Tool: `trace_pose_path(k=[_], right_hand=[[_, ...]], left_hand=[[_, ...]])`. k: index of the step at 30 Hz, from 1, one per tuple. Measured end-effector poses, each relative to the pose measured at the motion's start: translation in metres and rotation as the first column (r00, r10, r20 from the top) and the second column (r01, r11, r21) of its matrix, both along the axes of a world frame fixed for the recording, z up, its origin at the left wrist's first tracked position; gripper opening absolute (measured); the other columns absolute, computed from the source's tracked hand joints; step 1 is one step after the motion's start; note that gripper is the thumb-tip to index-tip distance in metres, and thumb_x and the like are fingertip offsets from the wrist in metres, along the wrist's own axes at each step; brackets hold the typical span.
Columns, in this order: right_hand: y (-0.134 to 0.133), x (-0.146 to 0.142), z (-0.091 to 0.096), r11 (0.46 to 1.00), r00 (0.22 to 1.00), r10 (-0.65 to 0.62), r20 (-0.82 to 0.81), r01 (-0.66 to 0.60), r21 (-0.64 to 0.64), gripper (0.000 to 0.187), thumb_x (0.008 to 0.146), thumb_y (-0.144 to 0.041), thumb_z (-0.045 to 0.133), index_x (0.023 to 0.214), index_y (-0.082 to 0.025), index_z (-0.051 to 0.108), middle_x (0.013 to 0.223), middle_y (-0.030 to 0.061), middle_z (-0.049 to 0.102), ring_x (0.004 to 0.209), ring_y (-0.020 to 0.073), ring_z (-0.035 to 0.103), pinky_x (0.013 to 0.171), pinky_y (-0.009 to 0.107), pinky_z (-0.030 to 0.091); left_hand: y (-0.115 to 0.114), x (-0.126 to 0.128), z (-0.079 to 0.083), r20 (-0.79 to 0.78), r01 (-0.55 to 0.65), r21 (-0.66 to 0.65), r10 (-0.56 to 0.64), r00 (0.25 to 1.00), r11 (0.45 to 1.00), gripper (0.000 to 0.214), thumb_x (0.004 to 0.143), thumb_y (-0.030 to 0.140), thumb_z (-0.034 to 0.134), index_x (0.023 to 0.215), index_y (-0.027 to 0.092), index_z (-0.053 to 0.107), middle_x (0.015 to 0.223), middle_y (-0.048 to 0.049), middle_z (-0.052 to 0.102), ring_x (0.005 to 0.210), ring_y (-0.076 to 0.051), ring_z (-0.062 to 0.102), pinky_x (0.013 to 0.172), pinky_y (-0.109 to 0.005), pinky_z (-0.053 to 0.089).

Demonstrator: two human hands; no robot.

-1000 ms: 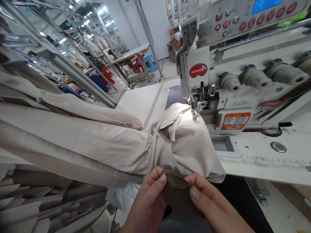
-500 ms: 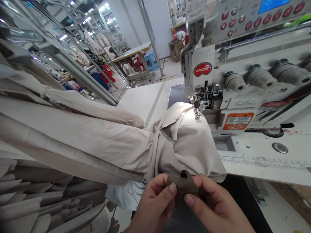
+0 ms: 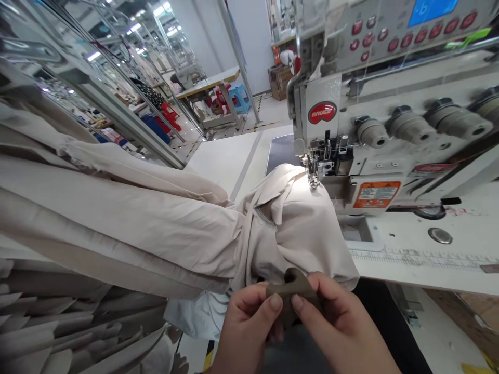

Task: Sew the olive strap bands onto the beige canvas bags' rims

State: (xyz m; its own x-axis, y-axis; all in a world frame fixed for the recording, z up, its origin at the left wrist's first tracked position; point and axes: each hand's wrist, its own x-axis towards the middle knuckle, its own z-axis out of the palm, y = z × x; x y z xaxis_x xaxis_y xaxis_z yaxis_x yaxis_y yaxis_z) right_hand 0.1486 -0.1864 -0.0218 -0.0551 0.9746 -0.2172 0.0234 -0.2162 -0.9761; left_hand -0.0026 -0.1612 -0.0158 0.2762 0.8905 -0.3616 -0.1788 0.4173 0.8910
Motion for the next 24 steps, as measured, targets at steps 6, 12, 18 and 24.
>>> trace_pose_path(k=[6, 12, 18, 24], right_hand=[[0.008, 0.0, 0.023, 0.736, 0.772, -0.381, 0.509, -0.08, 0.672, 0.021, 0.092, -0.025, 0.053, 0.071, -0.023, 0.057, 0.063, -0.0022, 0.06, 0.053, 0.0092, 0.059, 0.049, 0.015, 0.047], [0.003, -0.007, 0.022, 0.808, 0.743, -0.401, 0.536, 0.01, 0.59, 0.034, 0.093, -0.047, 0.052, 0.069, -0.024, 0.062, 0.064, 0.003, 0.061, 0.061, 0.0175, 0.063, 0.051, 0.025, 0.051], [-0.003, -0.009, 0.016, 0.855, 0.744, -0.346, 0.571, -0.001, 0.519, 0.032, 0.091, -0.049, 0.054, 0.073, -0.025, 0.063, 0.067, 0.0031, 0.061, 0.065, 0.0186, 0.064, 0.053, 0.026, 0.051], [0.001, -0.002, 0.021, 0.756, 0.719, -0.372, 0.587, -0.132, 0.641, 0.008, 0.091, -0.024, 0.053, 0.084, -0.025, 0.056, 0.076, 0.0017, 0.063, 0.066, 0.0141, 0.065, 0.057, 0.02, 0.053]], left_hand=[[-0.001, 0.0, 0.012, -0.03, -0.022, 0.113, 0.025, 0.999, 0.993, 0.053, 0.078, 0.06, 0.073, 0.053, 0.014, 0.07, 0.063, -0.0062, 0.064, 0.065, -0.014, 0.054, 0.062, -0.022, 0.043], [-0.004, -0.003, 0.008, 0.008, -0.047, 0.037, 0.047, 0.999, 0.998, 0.054, 0.075, 0.066, 0.073, 0.06, 0.013, 0.074, 0.062, -0.0076, 0.067, 0.059, -0.013, 0.055, 0.055, -0.021, 0.042], [-0.007, -0.007, 0.004, 0.045, -0.048, -0.049, 0.051, 0.998, 0.998, 0.056, 0.072, 0.068, 0.073, 0.063, 0.013, 0.075, 0.058, -0.0078, 0.067, 0.053, -0.012, 0.054, 0.052, -0.02, 0.041], [-0.012, -0.007, 0.007, 0.021, -0.084, -0.015, 0.084, 0.996, 0.996, 0.054, 0.069, 0.065, 0.077, 0.059, 0.013, 0.074, 0.06, -0.0069, 0.066, 0.057, -0.013, 0.055, 0.055, -0.021, 0.042]])
